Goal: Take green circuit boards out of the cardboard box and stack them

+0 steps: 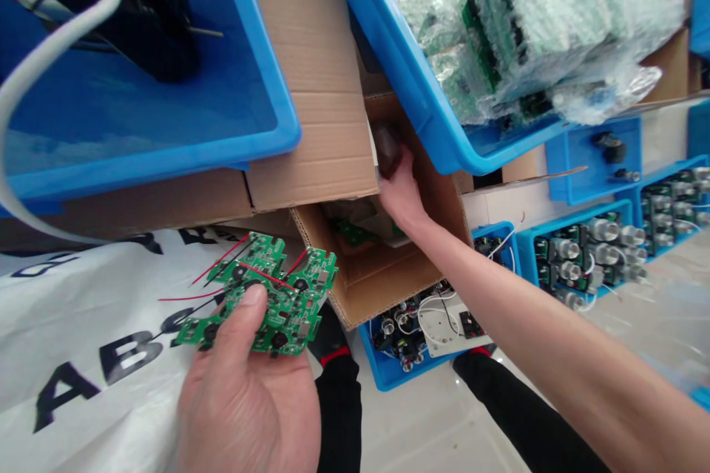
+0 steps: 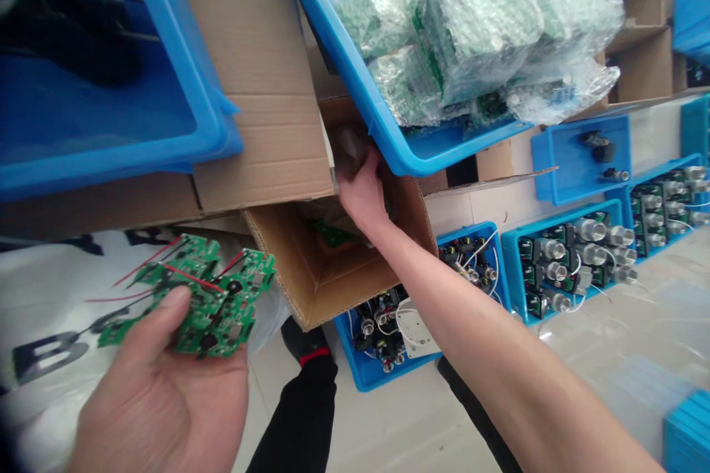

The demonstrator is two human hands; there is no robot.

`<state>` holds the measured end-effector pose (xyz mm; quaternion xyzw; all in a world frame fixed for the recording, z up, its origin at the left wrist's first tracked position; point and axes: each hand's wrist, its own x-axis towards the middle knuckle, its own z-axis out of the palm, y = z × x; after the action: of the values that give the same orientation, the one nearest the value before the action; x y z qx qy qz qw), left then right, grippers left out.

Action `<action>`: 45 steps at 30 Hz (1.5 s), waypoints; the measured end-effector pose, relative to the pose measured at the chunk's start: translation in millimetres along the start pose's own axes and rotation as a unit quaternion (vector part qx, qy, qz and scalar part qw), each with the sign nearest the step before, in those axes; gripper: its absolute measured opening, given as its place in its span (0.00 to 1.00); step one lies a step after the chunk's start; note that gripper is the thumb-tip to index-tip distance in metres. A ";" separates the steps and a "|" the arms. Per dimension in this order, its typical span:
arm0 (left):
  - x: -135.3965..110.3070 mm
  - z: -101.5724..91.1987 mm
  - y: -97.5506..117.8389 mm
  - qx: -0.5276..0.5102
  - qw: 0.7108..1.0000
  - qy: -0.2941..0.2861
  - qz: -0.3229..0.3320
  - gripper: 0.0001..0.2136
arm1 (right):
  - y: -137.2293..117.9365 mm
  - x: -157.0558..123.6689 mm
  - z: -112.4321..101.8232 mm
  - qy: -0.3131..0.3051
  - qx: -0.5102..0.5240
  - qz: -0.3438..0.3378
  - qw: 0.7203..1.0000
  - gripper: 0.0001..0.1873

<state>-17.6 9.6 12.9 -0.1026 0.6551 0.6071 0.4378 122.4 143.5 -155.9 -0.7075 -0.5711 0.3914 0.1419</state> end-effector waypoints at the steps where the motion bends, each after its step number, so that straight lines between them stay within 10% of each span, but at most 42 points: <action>1: 0.6 0.6 -0.2 -0.005 1.000 -0.005 0.001 0.11 | -5.7 -13.7 -3.6 -0.009 0.014 -0.022 1.000 0.48; 6: 2.1 -2.8 0.4 0.002 1.000 -0.012 -0.003 0.22 | -15.0 -72.4 -18.3 0.077 -0.148 -0.127 0.978 0.25; 9: 1.6 -5.3 1.2 -0.006 1.000 -0.006 -0.006 0.20 | -1.7 -79.3 -2.2 -0.189 -0.210 -0.182 0.942 0.11; 11: 1.9 -5.3 1.0 -0.009 1.000 -0.010 -0.004 0.15 | 11.3 -72.6 17.6 -0.379 -0.279 -0.214 0.856 0.14; 14: 3.5 -4.3 -0.2 -0.004 1.000 -0.017 -0.003 0.11 | 28.3 -51.8 42.2 -0.355 -0.433 -0.329 0.761 0.24; 25: 2.9 -7.5 -0.1 0.019 0.999 -0.034 -0.006 0.24 | 60.9 1.6 37.2 -0.160 -0.452 -0.324 0.816 0.29; 30: 4.2 -4.6 -2.5 0.037 0.998 -0.038 0.018 0.24 | 62.3 -8.9 46.9 -0.208 -0.423 -0.345 0.812 0.21; 37: 8.8 -9.2 0.0 0.032 0.999 -0.039 0.007 0.26 | 65.8 -5.2 60.5 -0.179 -0.322 -0.198 0.908 0.26; 41: 9.6 -10.0 -0.2 0.027 0.998 -0.061 0.019 0.15 | 51.4 -3.3 39.4 -0.209 -0.300 -0.146 0.919 0.22; 45: 6.6 -7.1 0.3 0.019 0.999 -0.040 0.003 0.09 | 29.8 5.0 -0.1 -0.193 -0.333 -0.232 0.893 0.10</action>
<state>-24.9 6.0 7.6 -0.0682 0.6486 0.5996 0.4639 143.5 139.0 -177.1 -0.4716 -0.8319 0.2629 -0.1283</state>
